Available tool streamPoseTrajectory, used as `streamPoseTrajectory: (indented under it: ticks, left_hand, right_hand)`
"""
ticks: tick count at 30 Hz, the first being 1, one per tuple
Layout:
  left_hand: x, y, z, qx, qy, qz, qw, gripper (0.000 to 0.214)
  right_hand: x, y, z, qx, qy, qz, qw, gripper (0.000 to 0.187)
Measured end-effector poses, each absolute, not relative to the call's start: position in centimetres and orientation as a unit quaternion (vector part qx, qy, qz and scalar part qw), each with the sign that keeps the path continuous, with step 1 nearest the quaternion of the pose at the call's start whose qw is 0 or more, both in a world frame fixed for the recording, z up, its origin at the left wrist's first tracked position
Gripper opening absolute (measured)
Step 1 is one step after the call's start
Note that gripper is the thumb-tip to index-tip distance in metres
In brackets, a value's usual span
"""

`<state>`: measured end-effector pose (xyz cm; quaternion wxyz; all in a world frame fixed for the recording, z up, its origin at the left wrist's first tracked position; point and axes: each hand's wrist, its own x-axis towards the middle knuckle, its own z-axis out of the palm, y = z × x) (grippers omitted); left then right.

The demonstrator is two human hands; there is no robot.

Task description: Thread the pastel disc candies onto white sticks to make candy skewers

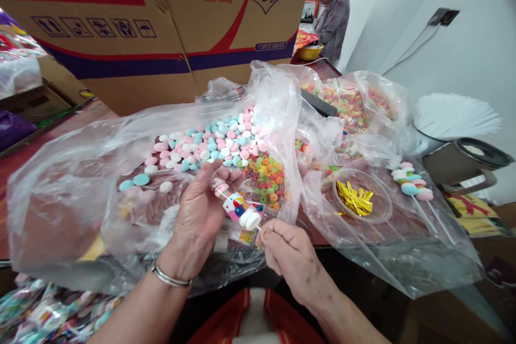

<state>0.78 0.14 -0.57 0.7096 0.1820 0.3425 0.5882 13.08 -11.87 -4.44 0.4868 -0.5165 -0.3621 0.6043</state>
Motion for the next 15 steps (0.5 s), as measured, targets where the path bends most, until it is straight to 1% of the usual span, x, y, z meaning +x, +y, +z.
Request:
streamPoseTrajectory:
  ticks: [2, 4, 5, 7, 11, 15]
  left_hand:
    - [1.5, -0.4, -0.8, 0.202, 0.323, 0.581, 0.719, 0.019]
    - [2.4, -1.3, -0.9, 0.218, 0.306, 0.564, 0.735, 0.026]
    - [2.8, -1.7, -1.0, 0.221, 0.303, 0.558, 0.740, 0.030]
    - [3.3, -2.2, -1.2, 0.217, 0.303, 0.549, 0.748, 0.035]
    - [2.4, -1.8, -1.1, 0.194, 0.290, 0.538, 0.767, 0.046]
    - [0.9, -0.5, -0.6, 0.188, 0.267, 0.554, 0.766, 0.045]
  right_hand:
    - [12.8, -11.7, -4.5, -0.553, -0.424, 0.530, 0.483, 0.027]
    - [12.6, -11.4, -4.6, -0.583, -0.475, 0.446, 0.485, 0.027]
    - [12.5, -11.3, -4.6, -0.586, -0.483, 0.428, 0.490, 0.026]
    - [12.4, -10.9, -4.6, -0.563, -0.452, 0.468, 0.509, 0.027]
    - [12.7, -10.5, -4.0, -0.446, -0.307, 0.636, 0.550, 0.026]
    - [13.0, -10.6, -3.7, -0.375, -0.245, 0.712, 0.541, 0.024]
